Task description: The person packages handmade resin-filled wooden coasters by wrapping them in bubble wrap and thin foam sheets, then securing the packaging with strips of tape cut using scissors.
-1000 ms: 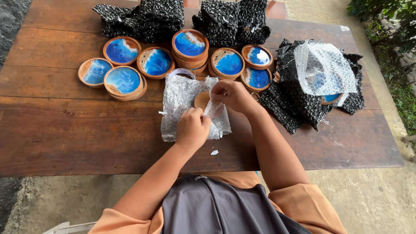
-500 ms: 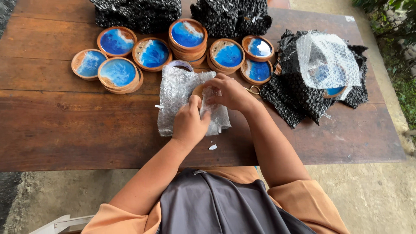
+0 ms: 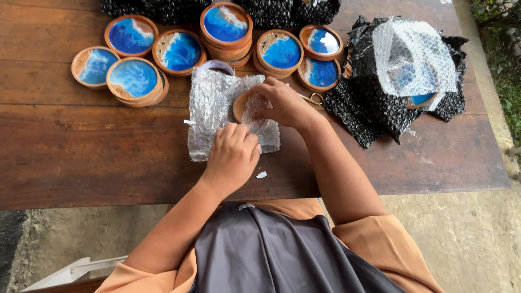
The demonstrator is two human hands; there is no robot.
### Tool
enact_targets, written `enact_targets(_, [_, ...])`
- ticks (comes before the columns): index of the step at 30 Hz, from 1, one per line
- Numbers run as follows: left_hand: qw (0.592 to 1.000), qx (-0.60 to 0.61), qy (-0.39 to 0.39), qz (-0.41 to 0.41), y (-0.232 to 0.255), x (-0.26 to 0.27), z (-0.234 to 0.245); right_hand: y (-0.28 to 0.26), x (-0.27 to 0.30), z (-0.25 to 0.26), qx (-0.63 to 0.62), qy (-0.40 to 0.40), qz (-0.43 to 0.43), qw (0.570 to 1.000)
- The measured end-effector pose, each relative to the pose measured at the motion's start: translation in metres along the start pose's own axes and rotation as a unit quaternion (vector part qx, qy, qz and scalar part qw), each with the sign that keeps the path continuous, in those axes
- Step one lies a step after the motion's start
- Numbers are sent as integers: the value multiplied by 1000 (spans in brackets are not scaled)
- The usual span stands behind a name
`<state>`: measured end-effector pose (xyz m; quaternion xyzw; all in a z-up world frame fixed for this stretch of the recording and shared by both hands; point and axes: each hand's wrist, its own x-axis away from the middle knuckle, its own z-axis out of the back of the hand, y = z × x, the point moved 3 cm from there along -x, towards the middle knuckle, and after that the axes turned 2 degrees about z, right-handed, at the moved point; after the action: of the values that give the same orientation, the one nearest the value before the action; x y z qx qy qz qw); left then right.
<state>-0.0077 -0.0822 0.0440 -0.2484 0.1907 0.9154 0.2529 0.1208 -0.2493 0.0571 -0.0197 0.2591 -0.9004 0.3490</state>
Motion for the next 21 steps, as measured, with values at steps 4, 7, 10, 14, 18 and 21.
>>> enact_targets(4, [1000, 14, -20, 8, -10, 9, -6, -1, 0, -1, -1, -6, -4, 1000])
enact_targets(7, [997, 54, -56, 24, -14, 14, -3, 0, 0, -3, -6, -6, -8, 1000])
enact_targets(10, [996, 77, -50, 2, -17, 15, 0, 1, 1, -3, -18, -10, -14, 1000])
enact_targets(14, [982, 177, -53, 24, -25, 18, 9, -3, 0, 0, -20, -19, -16, 999])
enact_targets(18, [971, 222, -44, 78, -31, 20, 30, -9, 1, 2, -15, -24, -20, 999])
enact_targets(21, [986, 157, 17, 60, -16, 16, 36, -7, 0, -4, 4, -23, -24, 999])
